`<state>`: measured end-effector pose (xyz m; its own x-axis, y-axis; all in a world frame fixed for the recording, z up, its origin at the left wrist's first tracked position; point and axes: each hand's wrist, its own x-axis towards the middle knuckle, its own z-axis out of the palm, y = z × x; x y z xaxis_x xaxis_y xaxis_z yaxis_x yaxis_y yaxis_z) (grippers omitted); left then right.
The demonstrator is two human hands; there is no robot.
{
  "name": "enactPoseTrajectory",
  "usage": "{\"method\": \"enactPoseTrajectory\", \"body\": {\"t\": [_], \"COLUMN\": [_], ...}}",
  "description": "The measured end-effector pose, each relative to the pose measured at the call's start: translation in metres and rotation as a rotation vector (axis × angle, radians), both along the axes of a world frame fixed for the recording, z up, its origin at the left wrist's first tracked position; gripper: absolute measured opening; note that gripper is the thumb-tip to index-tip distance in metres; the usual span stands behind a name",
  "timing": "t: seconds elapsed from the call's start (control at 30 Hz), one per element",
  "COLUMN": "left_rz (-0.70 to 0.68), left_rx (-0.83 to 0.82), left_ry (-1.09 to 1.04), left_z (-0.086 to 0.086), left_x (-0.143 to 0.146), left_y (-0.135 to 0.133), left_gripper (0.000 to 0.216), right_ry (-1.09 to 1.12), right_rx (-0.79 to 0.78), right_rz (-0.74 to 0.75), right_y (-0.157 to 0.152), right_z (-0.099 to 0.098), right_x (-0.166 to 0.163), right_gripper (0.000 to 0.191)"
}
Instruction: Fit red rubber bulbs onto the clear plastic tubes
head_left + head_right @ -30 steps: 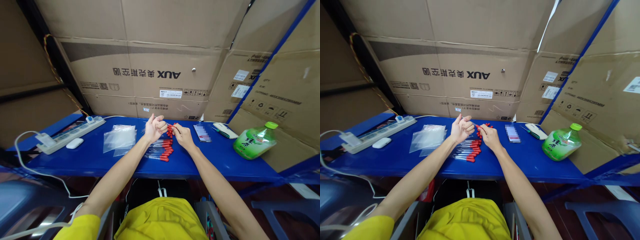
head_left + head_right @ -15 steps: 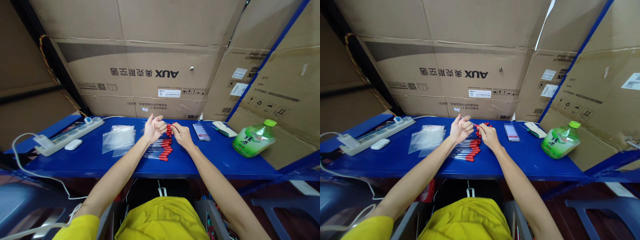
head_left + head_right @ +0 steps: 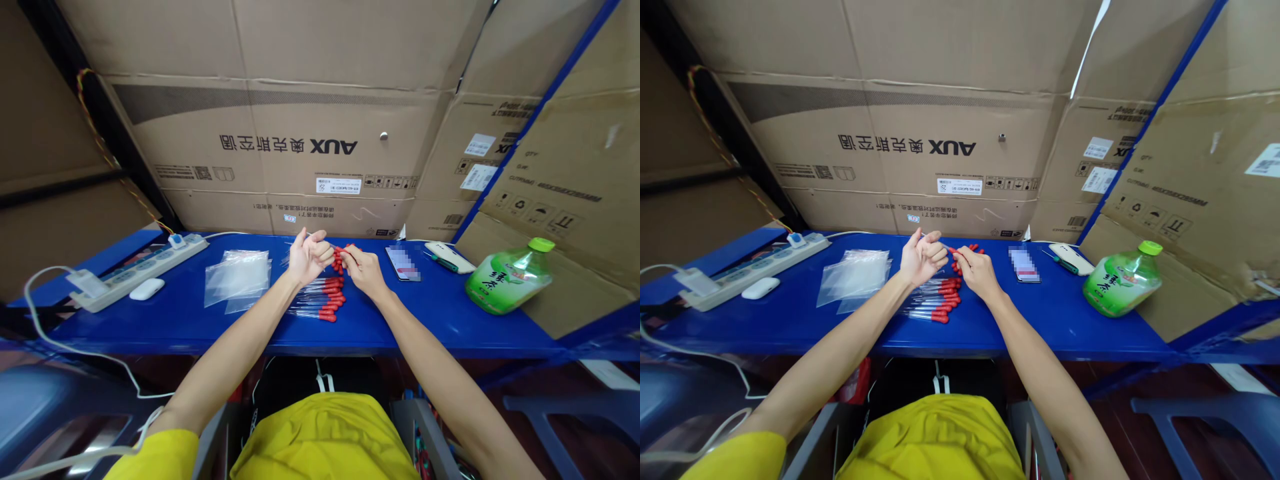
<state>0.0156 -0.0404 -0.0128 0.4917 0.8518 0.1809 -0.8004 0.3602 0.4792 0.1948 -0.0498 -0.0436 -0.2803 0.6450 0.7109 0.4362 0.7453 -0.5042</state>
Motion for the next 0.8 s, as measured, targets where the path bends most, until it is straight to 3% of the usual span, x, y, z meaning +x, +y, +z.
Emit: {"method": "enactPoseTrajectory", "body": {"t": [0.8], "left_rz": [0.004], "left_rx": [-0.008], "left_ry": [0.021], "left_z": [0.0006], "left_x": [0.0031], "left_y": [-0.0019], "left_gripper": [0.048], "right_ry": [-0.043], "right_rx": [0.040], "right_rz": [-0.029], "right_y": [0.0004], "right_z": [-0.0031], "right_x": [-0.0013], "right_gripper": [0.033]}}
